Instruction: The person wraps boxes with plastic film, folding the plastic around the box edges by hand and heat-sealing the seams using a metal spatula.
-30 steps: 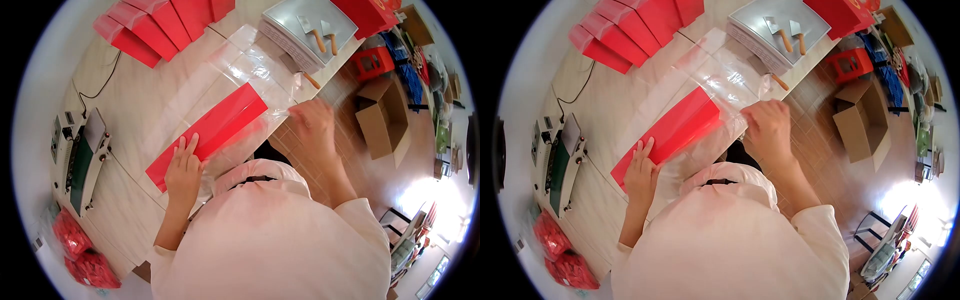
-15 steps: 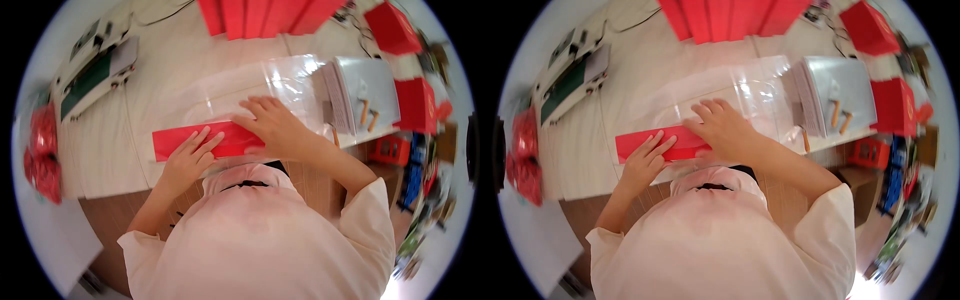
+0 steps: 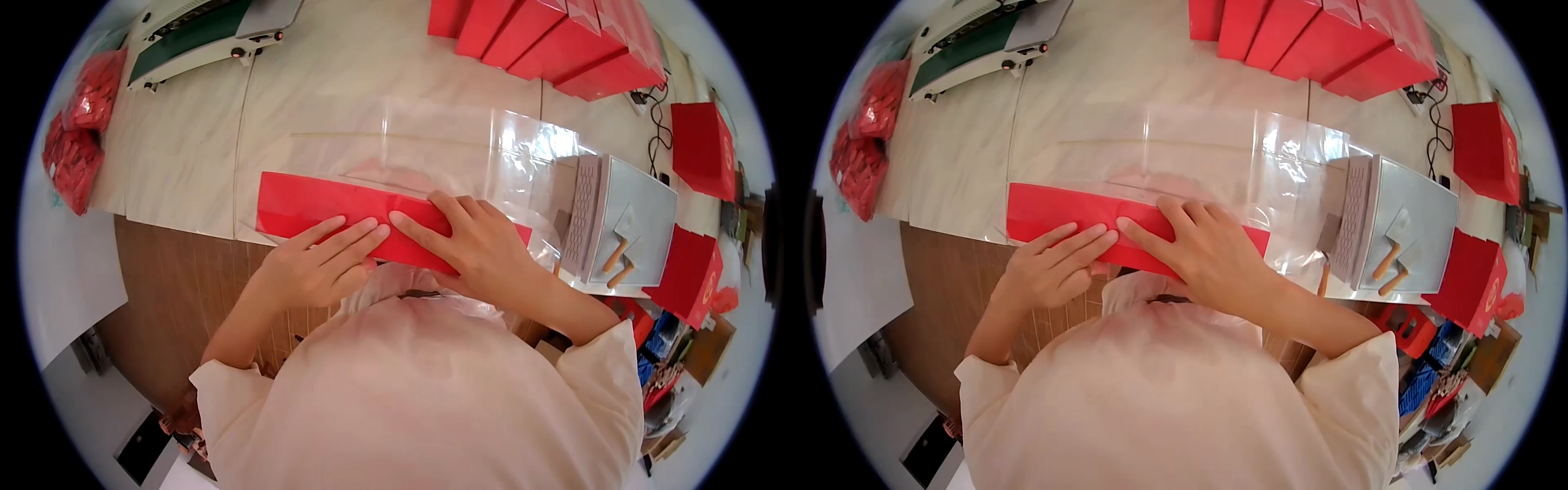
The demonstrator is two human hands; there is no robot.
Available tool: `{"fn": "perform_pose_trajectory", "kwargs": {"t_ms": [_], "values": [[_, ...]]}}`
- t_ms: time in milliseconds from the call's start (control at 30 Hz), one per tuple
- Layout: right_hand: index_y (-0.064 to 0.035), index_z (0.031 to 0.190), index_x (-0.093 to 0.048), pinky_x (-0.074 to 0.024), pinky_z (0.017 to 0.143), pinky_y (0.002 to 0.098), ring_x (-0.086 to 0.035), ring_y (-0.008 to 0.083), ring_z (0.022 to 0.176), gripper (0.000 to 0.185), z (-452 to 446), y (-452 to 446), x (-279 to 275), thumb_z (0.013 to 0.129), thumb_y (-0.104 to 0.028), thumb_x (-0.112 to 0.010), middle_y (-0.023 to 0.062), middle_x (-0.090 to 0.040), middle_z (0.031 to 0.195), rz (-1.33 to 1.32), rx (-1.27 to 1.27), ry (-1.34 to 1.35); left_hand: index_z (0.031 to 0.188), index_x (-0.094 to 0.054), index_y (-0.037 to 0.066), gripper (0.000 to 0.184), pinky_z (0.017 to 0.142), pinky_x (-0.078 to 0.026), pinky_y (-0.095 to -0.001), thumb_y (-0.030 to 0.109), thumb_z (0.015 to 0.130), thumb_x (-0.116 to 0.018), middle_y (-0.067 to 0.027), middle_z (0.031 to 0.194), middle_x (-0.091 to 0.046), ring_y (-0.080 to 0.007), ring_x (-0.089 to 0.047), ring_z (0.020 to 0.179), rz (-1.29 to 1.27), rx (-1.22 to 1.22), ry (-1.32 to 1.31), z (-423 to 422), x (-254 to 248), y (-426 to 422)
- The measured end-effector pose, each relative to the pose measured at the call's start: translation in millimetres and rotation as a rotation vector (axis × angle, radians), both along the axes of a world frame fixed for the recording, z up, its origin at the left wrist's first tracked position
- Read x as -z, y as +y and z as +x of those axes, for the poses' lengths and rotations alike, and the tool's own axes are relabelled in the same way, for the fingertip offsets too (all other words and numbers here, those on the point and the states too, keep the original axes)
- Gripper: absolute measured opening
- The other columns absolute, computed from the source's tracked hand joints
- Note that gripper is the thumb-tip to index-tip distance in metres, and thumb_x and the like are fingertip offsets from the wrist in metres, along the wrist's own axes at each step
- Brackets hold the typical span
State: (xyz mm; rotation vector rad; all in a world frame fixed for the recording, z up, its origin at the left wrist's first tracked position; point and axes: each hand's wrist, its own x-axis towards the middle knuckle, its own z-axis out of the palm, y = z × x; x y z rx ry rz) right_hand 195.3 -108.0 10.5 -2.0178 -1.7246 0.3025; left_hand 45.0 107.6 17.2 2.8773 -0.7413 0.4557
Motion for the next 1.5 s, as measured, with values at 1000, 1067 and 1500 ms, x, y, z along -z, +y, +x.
{"fn": "perform_pose_trajectory", "kwargs": {"t_ms": [1000,1067,1500], "values": [[-0.0071,0.116,-0.059,-0.0415,0.093,0.0449,-0.055,0.0275,0.106,0.054,-136.1,-73.2,14.1,0.073,-0.036,-0.077,0.0080,-0.060,0.110,0.239,0.737,0.008,0.088,-0.066,0.000,0.018,0.068,-0.052,-0.0311,0.006,0.075,-0.076,-0.0081,0.101,-0.072,-0.0223,-0.068,0.083,-0.224,-0.034,0.096,3.3,25.3,4.5],[-0.0064,0.119,-0.056,-0.0387,0.100,0.0481,-0.054,0.0278,0.106,0.065,-138.7,-77.9,28.1,0.072,-0.047,-0.077,0.0087,-0.058,0.105,0.160,0.656,0.005,0.092,-0.067,0.000,0.021,0.068,-0.052,-0.0311,0.007,0.075,-0.077,-0.0079,0.098,-0.072,-0.0219,-0.068,0.083,-0.219,0.003,0.076,5.0,28.9,7.3],[-0.0047,0.117,-0.058,-0.0480,0.077,0.0438,-0.058,0.0307,0.095,0.053,-132.3,27.9,32.5,0.068,-0.014,-0.077,0.0129,-0.058,0.110,0.631,0.583,0.142,0.088,-0.064,0.002,0.017,0.071,-0.056,-0.0295,0.010,0.076,-0.071,-0.0081,0.107,-0.070,-0.0214,-0.069,0.089,-0.226,0.069,0.056,17.0,23.8,2.2]]}}
